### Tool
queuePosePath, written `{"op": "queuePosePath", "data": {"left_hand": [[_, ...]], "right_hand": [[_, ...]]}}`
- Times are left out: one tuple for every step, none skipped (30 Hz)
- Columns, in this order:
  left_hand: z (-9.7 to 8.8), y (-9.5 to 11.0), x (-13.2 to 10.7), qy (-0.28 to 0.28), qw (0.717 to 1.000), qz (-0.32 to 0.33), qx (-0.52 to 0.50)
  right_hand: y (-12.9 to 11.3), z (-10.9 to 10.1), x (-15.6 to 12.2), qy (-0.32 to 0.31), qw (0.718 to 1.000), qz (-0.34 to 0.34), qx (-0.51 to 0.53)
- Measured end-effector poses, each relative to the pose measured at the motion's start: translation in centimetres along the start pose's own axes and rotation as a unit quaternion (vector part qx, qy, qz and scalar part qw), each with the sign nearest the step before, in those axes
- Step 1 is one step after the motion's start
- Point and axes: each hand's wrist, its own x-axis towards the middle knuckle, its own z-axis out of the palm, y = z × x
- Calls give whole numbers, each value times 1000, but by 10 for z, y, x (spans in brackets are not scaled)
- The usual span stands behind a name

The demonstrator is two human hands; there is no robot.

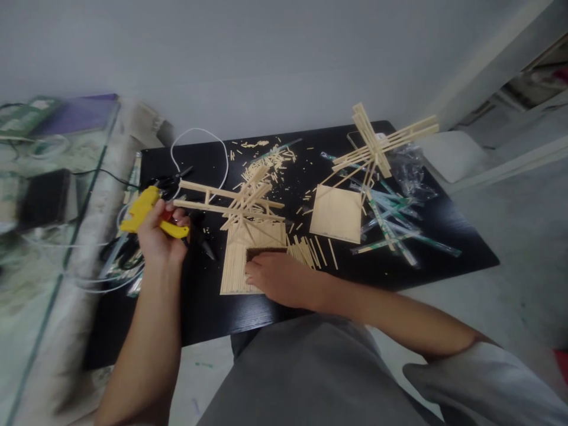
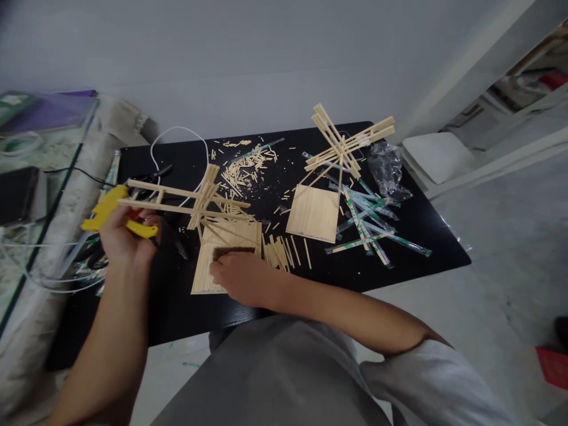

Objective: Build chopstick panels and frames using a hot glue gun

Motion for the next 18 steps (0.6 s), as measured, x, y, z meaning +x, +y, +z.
{"op": "queuePosePath", "data": {"left_hand": [[0, 1, 0, 1, 1000, 4, -2], [0, 2, 0, 3, 1000, 9, -5], [-1, 3, 0, 5, 1000, 14, -8], [-1, 3, 1, 6, 1000, 15, -9], [-2, 4, 1, 8, 1000, 17, -10], [-2, 4, 2, 10, 1000, 18, -11], [-3, 4, 3, 12, 1000, 19, -12], [-4, 4, 3, 14, 1000, 20, -14], [-4, 4, 4, 16, 1000, 21, -15], [-4, 4, 4, 17, 1000, 21, -16], [-4, 4, 4, 18, 999, 20, -17], [-5, 4, 5, 18, 999, 19, -18], [-5, 4, 5, 18, 1000, 18, -18], [-5, 3, 5, 16, 1000, 17, -18], [-6, 3, 5, 15, 1000, 17, -18], [-6, 2, 6, 13, 1000, 17, -18], [-7, 2, 6, 12, 1000, 18, -16], [-8, 1, 7, 11, 1000, 19, -15]], "right_hand": [[4, -1, 2, 2, 1000, 4, -1], [9, -3, 5, 4, 1000, 7, -1], [14, -4, 7, 6, 1000, 12, -2], [19, -6, 9, 9, 1000, 18, -2], [24, -9, 11, 12, 1000, 24, -1], [29, -12, 13, 13, 999, 30, -1], [35, -15, 15, 14, 999, 36, 0], [40, -19, 17, 15, 999, 41, 1], [45, -22, 18, 17, 999, 47, 2], [50, -26, 20, 19, 998, 53, 3], [55, -29, 22, 22, 998, 60, 3], [60, -32, 23, 25, 997, 67, 2], [65, -35, 25, 28, 997, 72, 1], [70, -38, 27, 32, 997, 76, -1], [75, -40, 28, 35, 996, 80, -3], [80, -43, 29, 39, 996, 83, -5], [83, -45, 30, 43, 995, 87, -8], [86, -48, 31, 46, 995, 89, -12]]}}
